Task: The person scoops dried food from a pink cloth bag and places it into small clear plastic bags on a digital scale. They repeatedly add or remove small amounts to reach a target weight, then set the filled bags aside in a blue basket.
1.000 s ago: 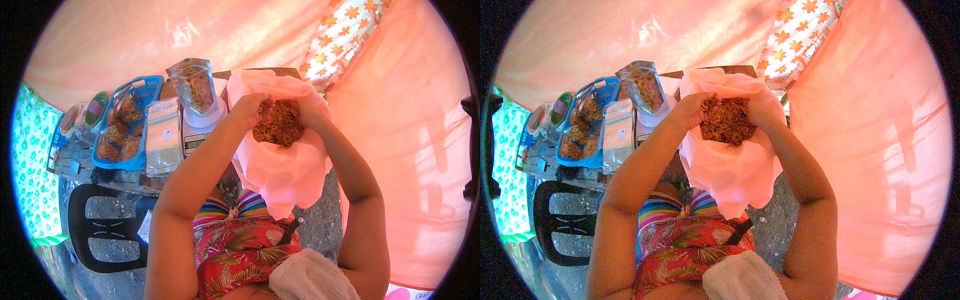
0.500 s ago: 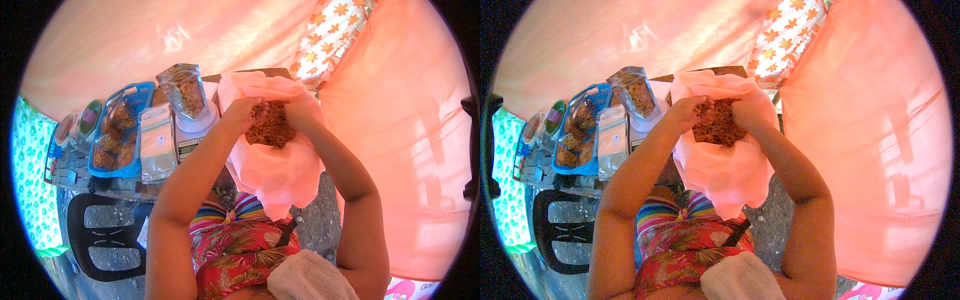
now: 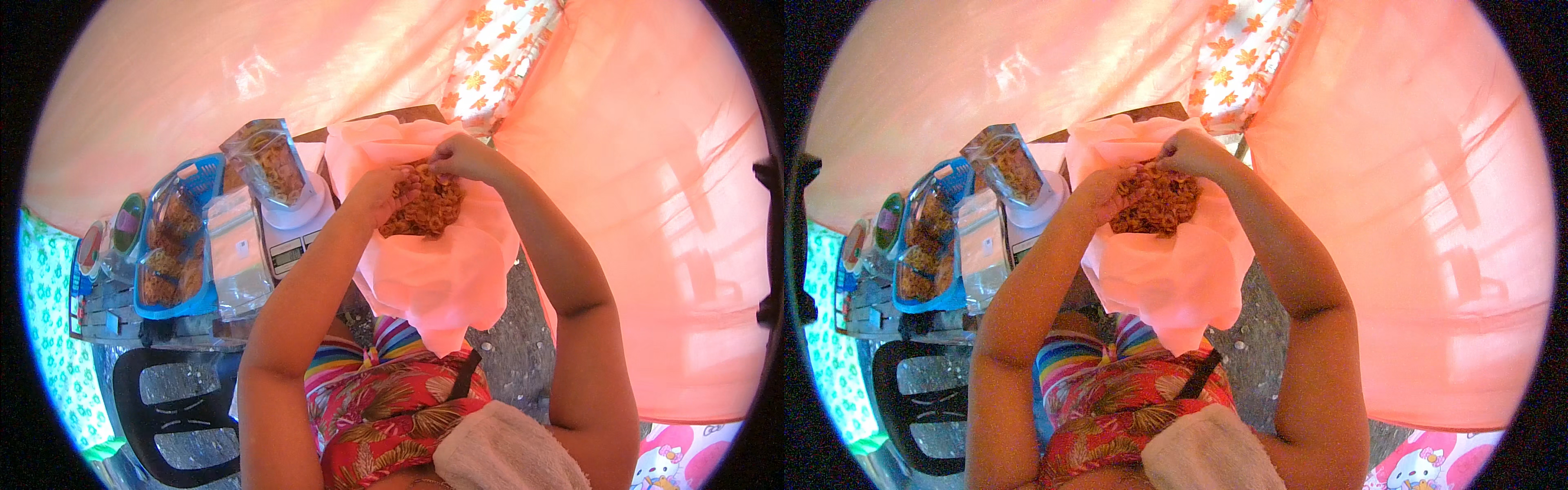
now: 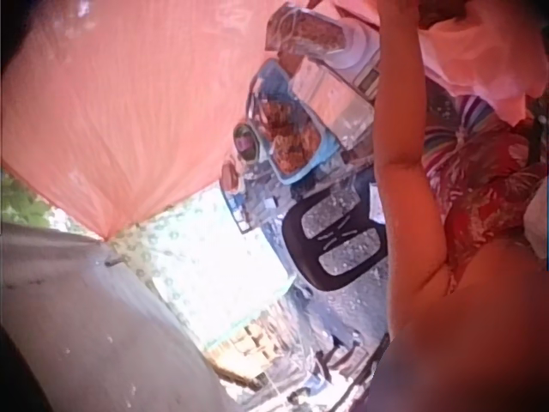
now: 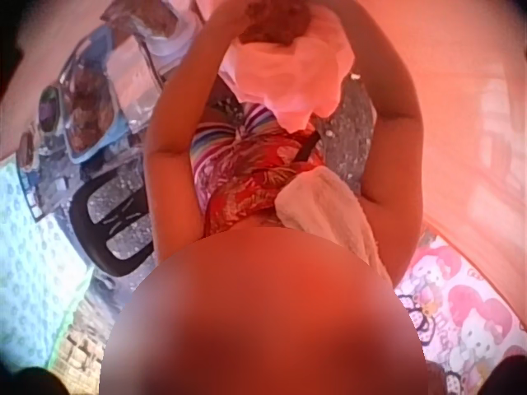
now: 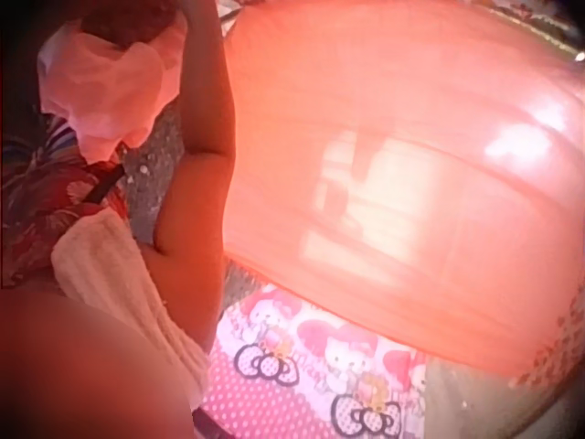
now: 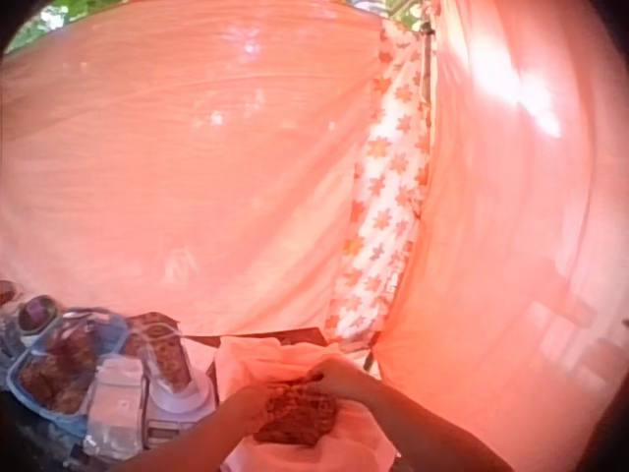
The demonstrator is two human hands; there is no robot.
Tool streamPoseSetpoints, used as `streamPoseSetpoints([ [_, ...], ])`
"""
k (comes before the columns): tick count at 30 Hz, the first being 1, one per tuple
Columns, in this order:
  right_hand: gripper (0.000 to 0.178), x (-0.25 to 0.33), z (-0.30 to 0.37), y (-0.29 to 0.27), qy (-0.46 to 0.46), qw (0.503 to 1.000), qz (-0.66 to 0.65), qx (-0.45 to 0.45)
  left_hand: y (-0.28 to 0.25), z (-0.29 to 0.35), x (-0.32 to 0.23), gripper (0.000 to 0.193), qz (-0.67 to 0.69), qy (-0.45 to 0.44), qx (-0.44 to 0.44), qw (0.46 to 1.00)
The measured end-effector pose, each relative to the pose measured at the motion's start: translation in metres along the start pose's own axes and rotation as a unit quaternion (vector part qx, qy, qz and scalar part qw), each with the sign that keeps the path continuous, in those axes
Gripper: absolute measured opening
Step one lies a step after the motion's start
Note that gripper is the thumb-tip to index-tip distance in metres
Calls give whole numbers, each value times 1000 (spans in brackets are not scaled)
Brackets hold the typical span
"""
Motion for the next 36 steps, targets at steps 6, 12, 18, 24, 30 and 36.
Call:
streamPoseSetpoints([
  [6, 23, 18, 11, -1, -29, 999, 7, -43, 25, -7, -7, 25, 59, 14, 82, 995],
  [12, 16, 12, -1, -11, -20, 984, -174, -25, 10, 5, -20, 18, 102, -6, -6, 995],
  [18, 20, -9, -2, 13, -69, 904, 378, -189, 4, 2, -21, 12, 80, -13, -38, 996],
  [24, 12, -12, -2, 11, -166, 872, 342, -307, -5, 1, -20, 13, 61, -30, -34, 997],
  [30, 15, -37, -21, 5, 73, 995, 66, 5, -6, -3, -8, 15, 21, -32, -6, 999],
  [36, 17, -7, -6, 0, -32, 996, -75, -34, 6, -9, 3, 17, 9, -21, 25, 999],
])
Point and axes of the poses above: each hand's wrist, its own z-axis away from the middle knuckle, its own y-axis out of the palm, x = y × z, the point moved 6 cm from there along -z, towards the middle knuckle, and after that the axes turned 14 degrees about y, right-handed, at the moved point
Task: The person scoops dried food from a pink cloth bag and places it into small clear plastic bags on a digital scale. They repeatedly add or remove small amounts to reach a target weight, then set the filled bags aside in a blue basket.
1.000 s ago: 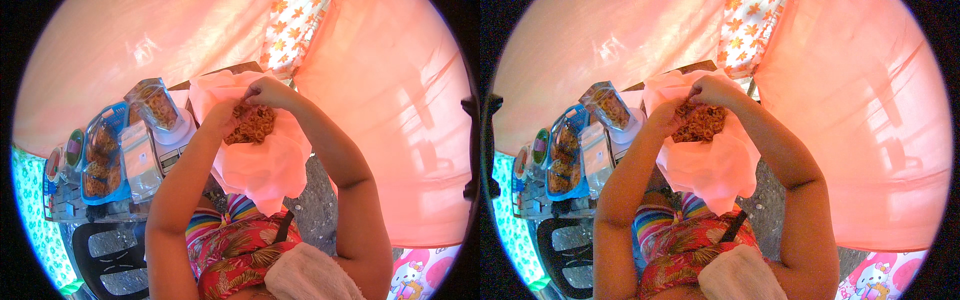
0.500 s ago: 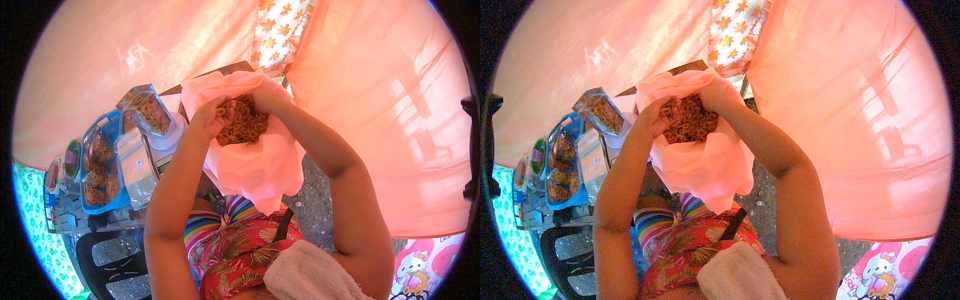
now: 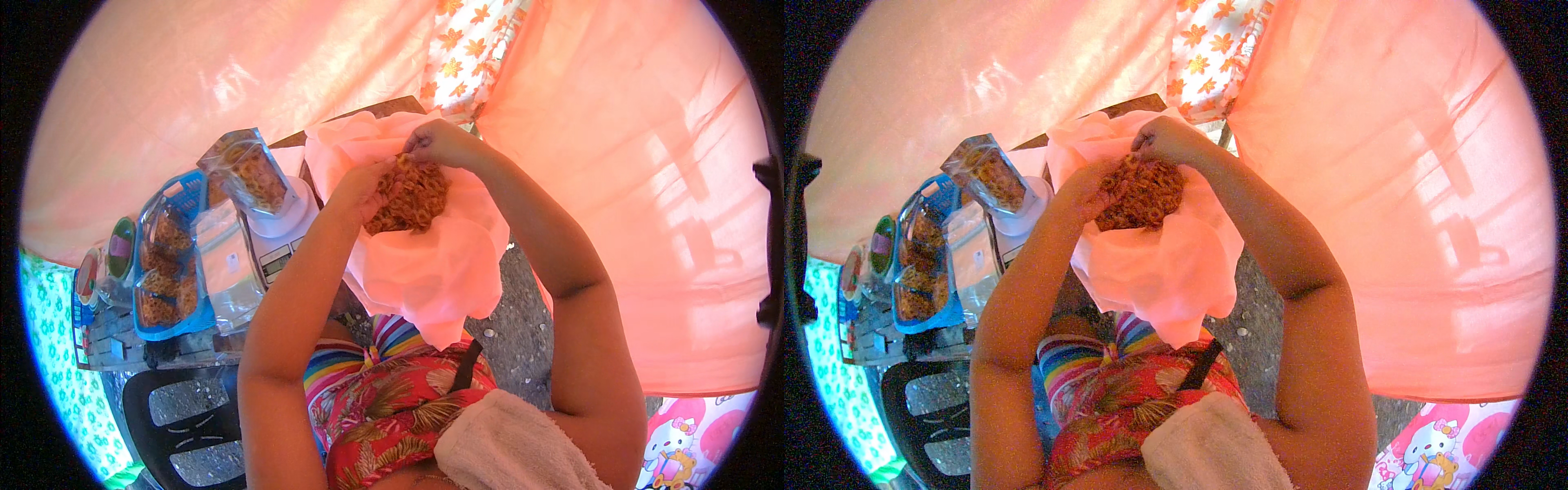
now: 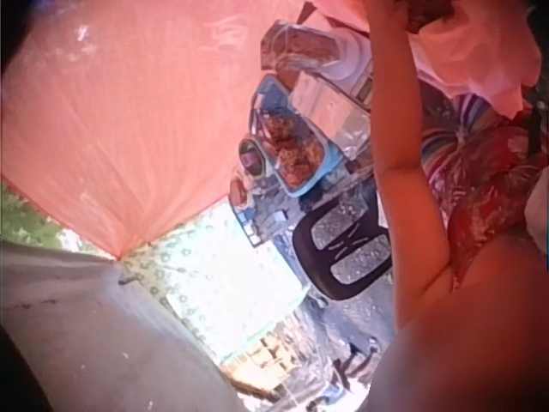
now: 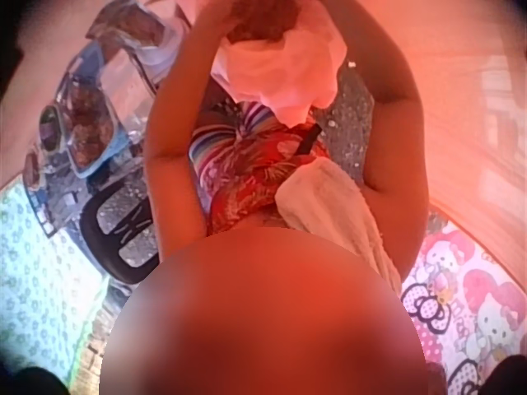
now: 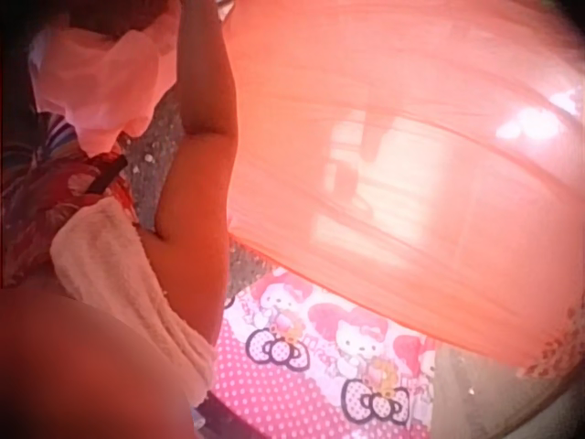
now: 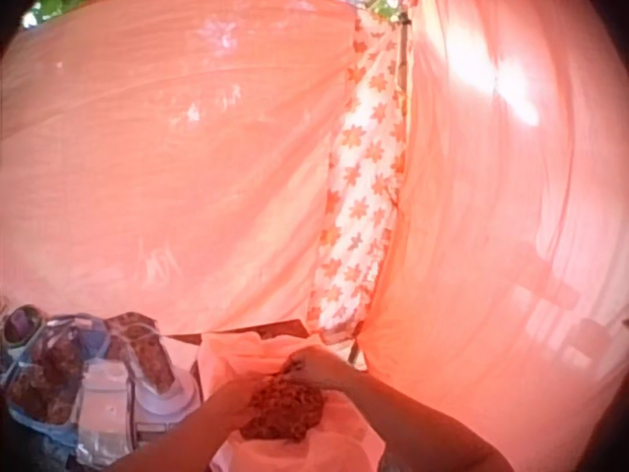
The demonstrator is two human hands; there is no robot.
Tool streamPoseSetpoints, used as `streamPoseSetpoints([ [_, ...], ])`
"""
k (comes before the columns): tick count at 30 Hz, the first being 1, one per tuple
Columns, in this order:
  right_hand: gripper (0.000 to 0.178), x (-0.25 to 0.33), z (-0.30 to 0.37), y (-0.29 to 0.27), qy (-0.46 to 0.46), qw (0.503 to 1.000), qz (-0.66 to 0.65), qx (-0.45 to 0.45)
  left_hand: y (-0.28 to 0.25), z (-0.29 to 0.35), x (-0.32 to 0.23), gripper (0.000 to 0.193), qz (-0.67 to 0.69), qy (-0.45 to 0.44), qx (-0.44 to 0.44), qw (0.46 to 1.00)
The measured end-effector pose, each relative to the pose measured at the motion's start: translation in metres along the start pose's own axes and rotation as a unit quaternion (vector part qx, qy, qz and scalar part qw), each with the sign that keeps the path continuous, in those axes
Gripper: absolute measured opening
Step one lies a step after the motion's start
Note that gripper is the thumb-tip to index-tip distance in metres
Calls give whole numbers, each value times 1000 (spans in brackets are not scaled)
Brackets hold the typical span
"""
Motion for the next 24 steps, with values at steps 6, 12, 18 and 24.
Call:
streamPoseSetpoints([
  [6, 21, 15, 14, -2, -73, 989, 116, -64, -5, 6, -14, 16, -49, 48, -25, 997],
  [12, 53, -3, 36, 26, 82, 990, 102, -46, -21, 11, -31, 16, -46, 59, -70, 995],
  [18, 42, 3, 18, 50, 67, 990, -100, 77, -21, 10, -31, 16, -24, 55, -63, 996],
  [24, 22, -4, -10, 7, 95, 994, 44, 15, -21, 14, -48, 14, 2, 76, -83, 994],
])
Point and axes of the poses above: each hand's wrist, its own z-axis away from the middle knuckle, its own y-axis out of the palm, x = y × z, the point moved 6 cm from there along -z, towards the middle knuckle, and after that the axes turned 14 degrees about y, right-handed, at the moved point
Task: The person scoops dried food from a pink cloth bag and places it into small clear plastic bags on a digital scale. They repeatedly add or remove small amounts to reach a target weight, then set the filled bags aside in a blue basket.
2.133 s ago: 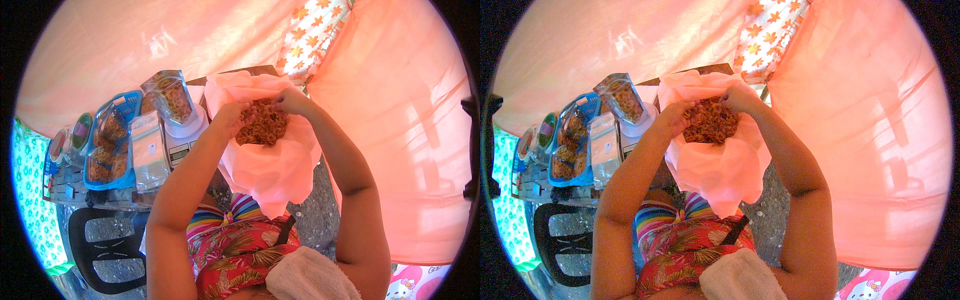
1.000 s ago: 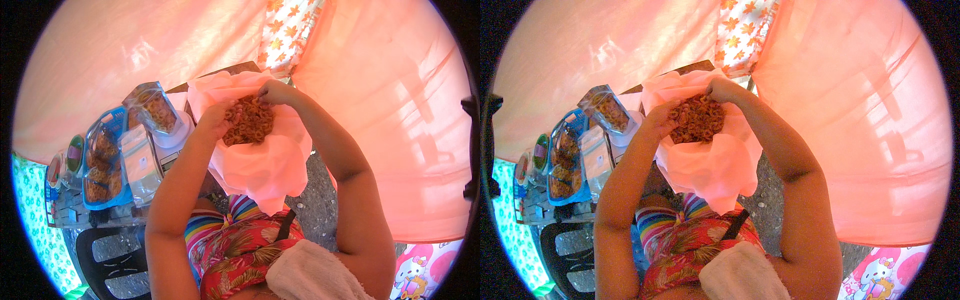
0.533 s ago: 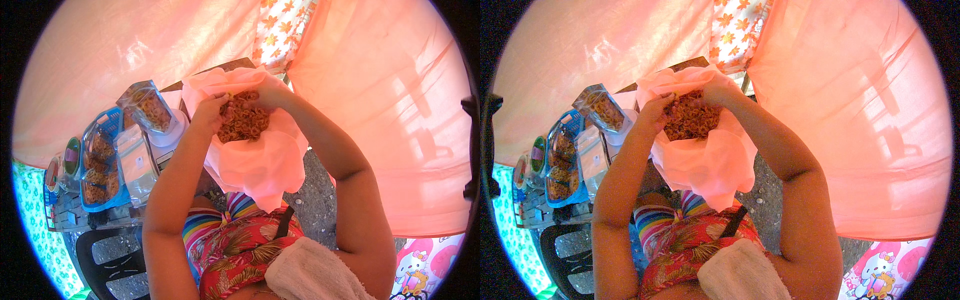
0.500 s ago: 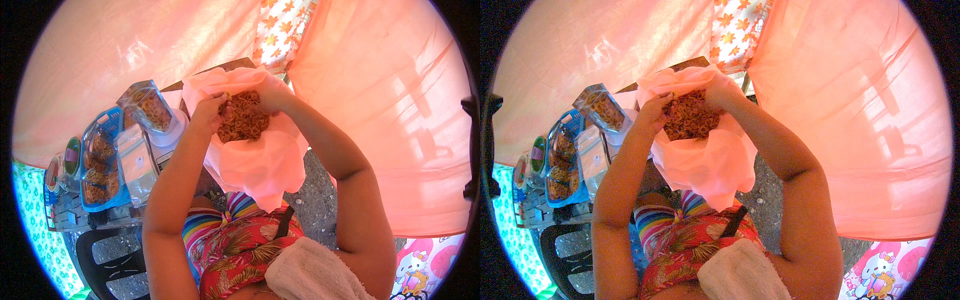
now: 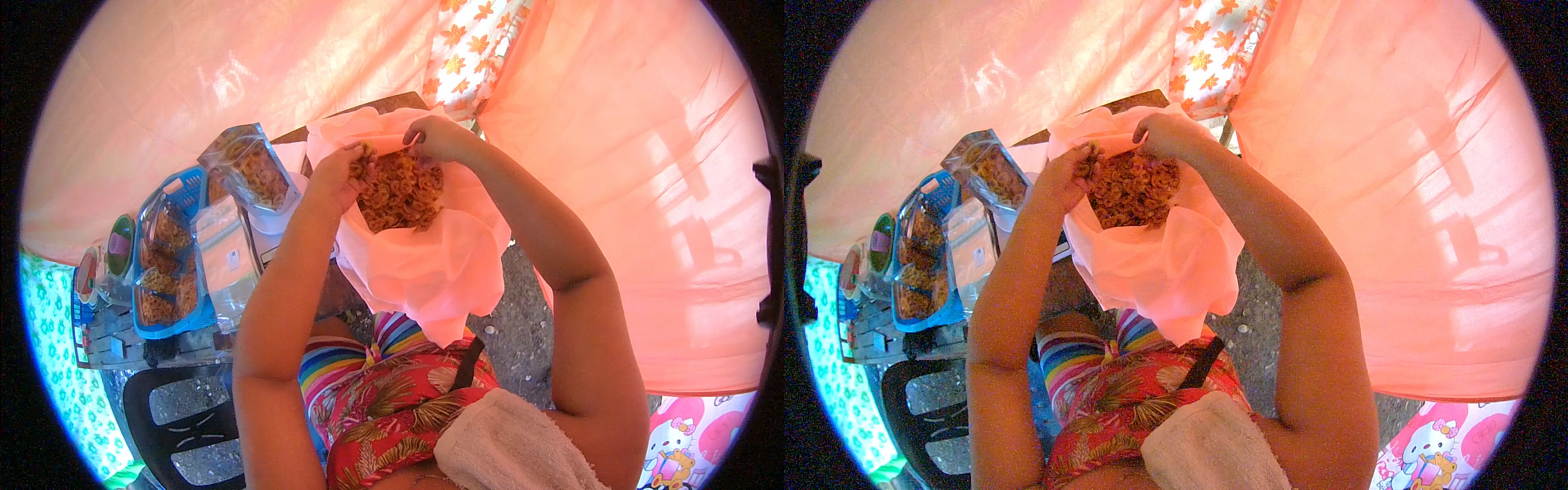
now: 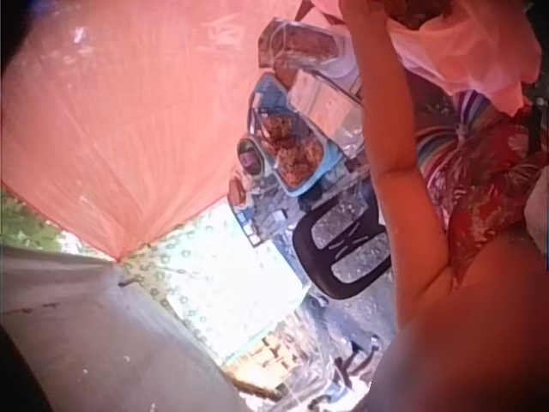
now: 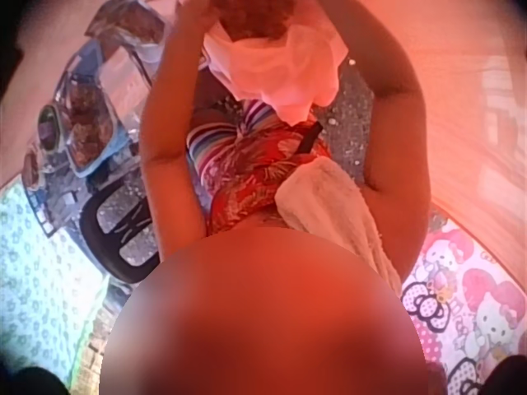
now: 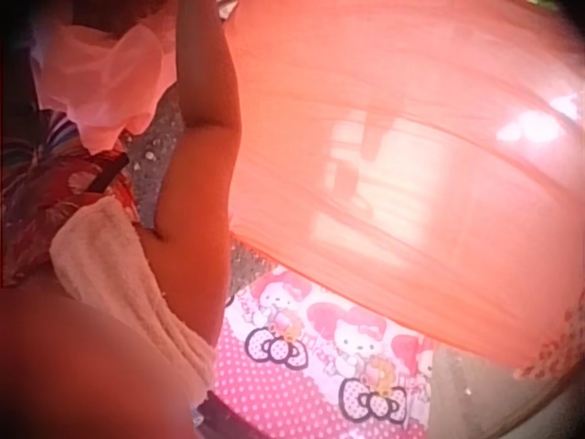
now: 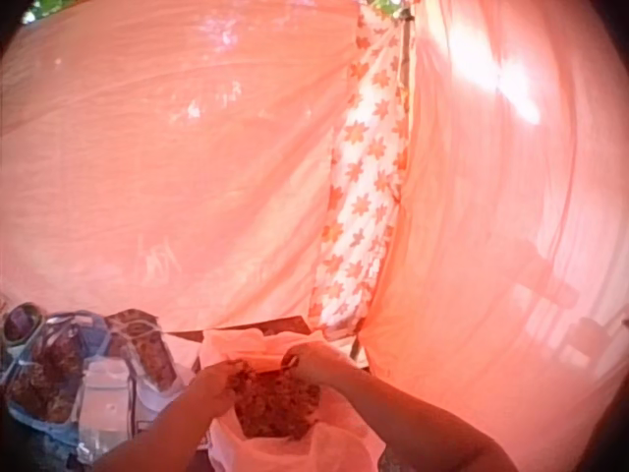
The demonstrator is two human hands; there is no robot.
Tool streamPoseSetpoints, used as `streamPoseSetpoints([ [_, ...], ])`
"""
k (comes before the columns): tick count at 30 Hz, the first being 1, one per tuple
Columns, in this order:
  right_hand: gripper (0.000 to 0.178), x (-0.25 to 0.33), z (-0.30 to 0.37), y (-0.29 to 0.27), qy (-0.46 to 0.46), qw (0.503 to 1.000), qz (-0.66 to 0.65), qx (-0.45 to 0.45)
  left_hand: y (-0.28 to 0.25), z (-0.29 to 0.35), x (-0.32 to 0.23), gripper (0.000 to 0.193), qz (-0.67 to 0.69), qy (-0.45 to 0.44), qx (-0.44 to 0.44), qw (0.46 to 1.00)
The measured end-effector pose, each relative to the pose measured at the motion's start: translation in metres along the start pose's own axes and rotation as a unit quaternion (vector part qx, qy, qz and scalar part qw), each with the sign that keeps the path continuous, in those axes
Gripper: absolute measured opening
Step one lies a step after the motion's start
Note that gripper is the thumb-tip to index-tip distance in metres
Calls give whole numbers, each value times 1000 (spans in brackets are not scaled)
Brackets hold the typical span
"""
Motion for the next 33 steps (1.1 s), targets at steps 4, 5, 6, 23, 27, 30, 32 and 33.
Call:
streamPoseSetpoints([
  [4, 21, 3, -3, 11, 3, 1000, 0, 6, -1, -5, -16, 14, 19, -2, -8, 1000],
  [5, 22, 6, 0, 25, -16, 999, -25, 24, -1, -6, -18, 14, 26, -5, -7, 1000],
  [6, 23, 13, 4, 38, -75, 995, -49, 40, -1, -7, -19, 14, 33, -8, -11, 999],
  [23, 22, 11, 17, -3, -114, 988, 94, 40, -5, 0, -18, 14, 19, -14, -7, 1000],
  [27, 18, 13, 12, -6, -156, 986, 53, -9, -2, -1, -18, 14, 11, -18, -12, 1000],
  [30, 20, 12, 10, 0, -113, 983, 142, -18, -1, 1, -19, 15, 14, -11, -9, 1000],
  [32, 20, 11, 9, 5, -65, 981, 184, -13, -1, 3, -19, 15, 14, -12, -8, 1000],
  [33, 20, 10, 10, 7, -46, 978, 204, -13, -2, 4, -20, 15, 14, -13, -13, 1000],
])
Point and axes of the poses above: each hand's wrist, its own z-axis away from the middle knuckle, its own y-axis out of the palm, x = y × z, the point moved 6 cm from there along -z, towards the middle knuckle, and after that the axes turned 14 degrees about y, right-handed, at the moved point
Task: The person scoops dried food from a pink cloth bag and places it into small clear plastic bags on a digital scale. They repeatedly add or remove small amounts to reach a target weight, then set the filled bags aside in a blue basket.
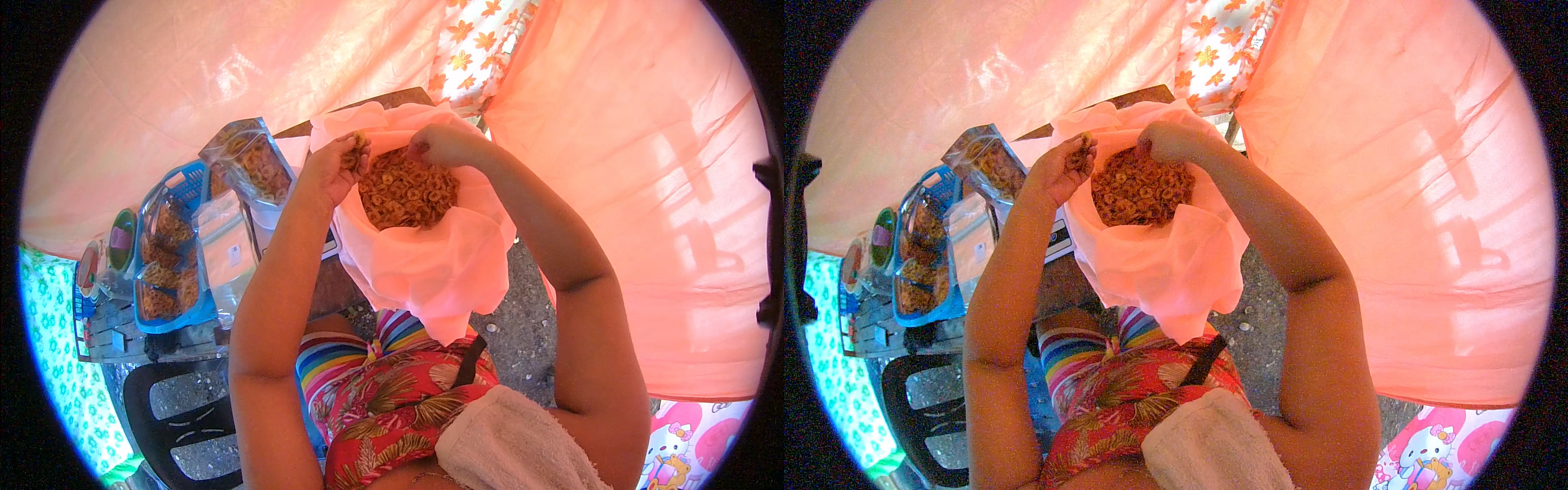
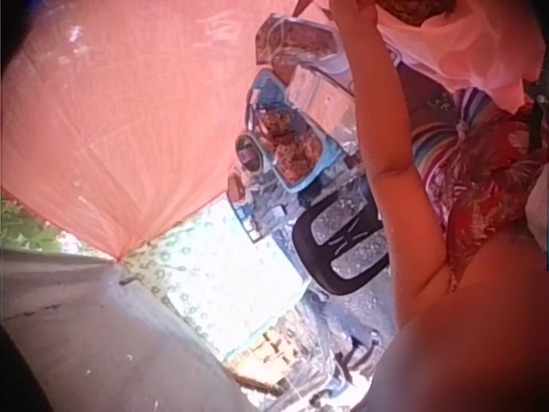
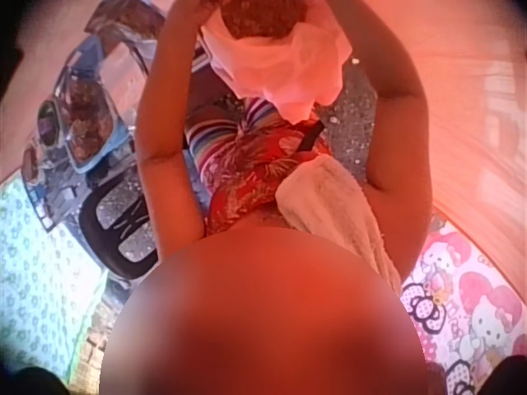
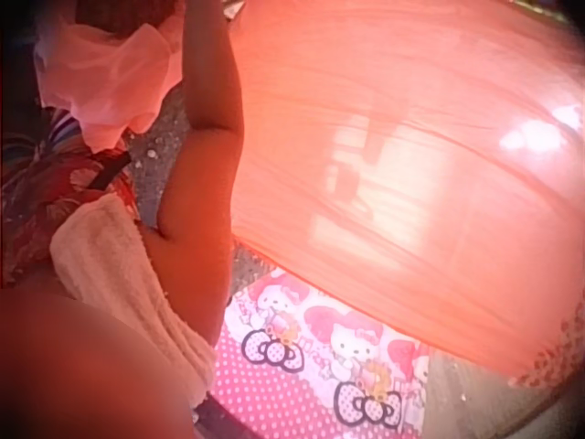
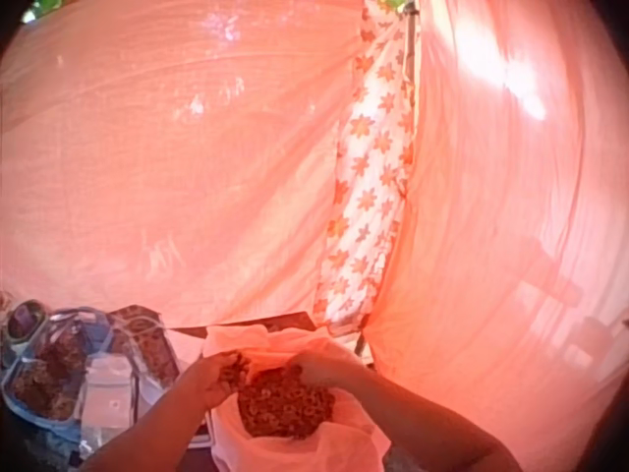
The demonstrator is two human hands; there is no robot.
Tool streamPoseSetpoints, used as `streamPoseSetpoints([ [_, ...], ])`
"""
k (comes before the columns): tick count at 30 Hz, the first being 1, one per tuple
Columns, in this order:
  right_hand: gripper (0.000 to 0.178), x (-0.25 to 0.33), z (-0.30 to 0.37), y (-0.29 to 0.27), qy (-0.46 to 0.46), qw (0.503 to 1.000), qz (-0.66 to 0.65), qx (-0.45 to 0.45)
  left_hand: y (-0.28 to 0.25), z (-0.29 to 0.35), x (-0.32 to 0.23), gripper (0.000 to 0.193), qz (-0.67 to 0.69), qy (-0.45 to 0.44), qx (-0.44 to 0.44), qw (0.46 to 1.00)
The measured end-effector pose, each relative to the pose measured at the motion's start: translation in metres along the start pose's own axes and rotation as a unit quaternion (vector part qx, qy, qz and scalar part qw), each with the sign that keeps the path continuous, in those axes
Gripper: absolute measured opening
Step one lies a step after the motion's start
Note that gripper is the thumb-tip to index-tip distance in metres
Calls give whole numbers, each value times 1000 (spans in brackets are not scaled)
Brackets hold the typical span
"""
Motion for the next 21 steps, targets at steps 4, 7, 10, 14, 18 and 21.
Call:
streamPoseSetpoints([
  [4, 23, 5, 11, -3, 17, 997, -26, -71, -3, 0, 1, 16, -7, 3, -15, 1000],
  [7, 20, 4, 32, -16, -57, 965, -149, -208, -6, -4, 3, 17, -5, 2, -7, 1000],
  [10, 19, -2, 39, -14, -90, 940, -227, -237, -11, -7, 6, 21, -3, 5, 5, 1000],
  [14, 19, -10, 31, -4, -146, 904, -374, -150, -9, -11, 11, 19, 17, 5, 21, 1000],
  [18, 19, -14, 37, -6, -235, 813, -531, -37, -2, -10, 17, 15, 2, -14, 23, 1000],
  [21, 21, -14, 43, -10, -247, 842, -478, -38, 8, -12, 24, 15, 1, -26, 51, 998],
])
Point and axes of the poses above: each hand's wrist, its own z-axis away from the middle knuckle, its own y-axis out of the palm, x = y × z, the point moved 6 cm from there along -z, towards the middle knuckle, and after that the axes turned 14 degrees about y, right-handed, at the moved point
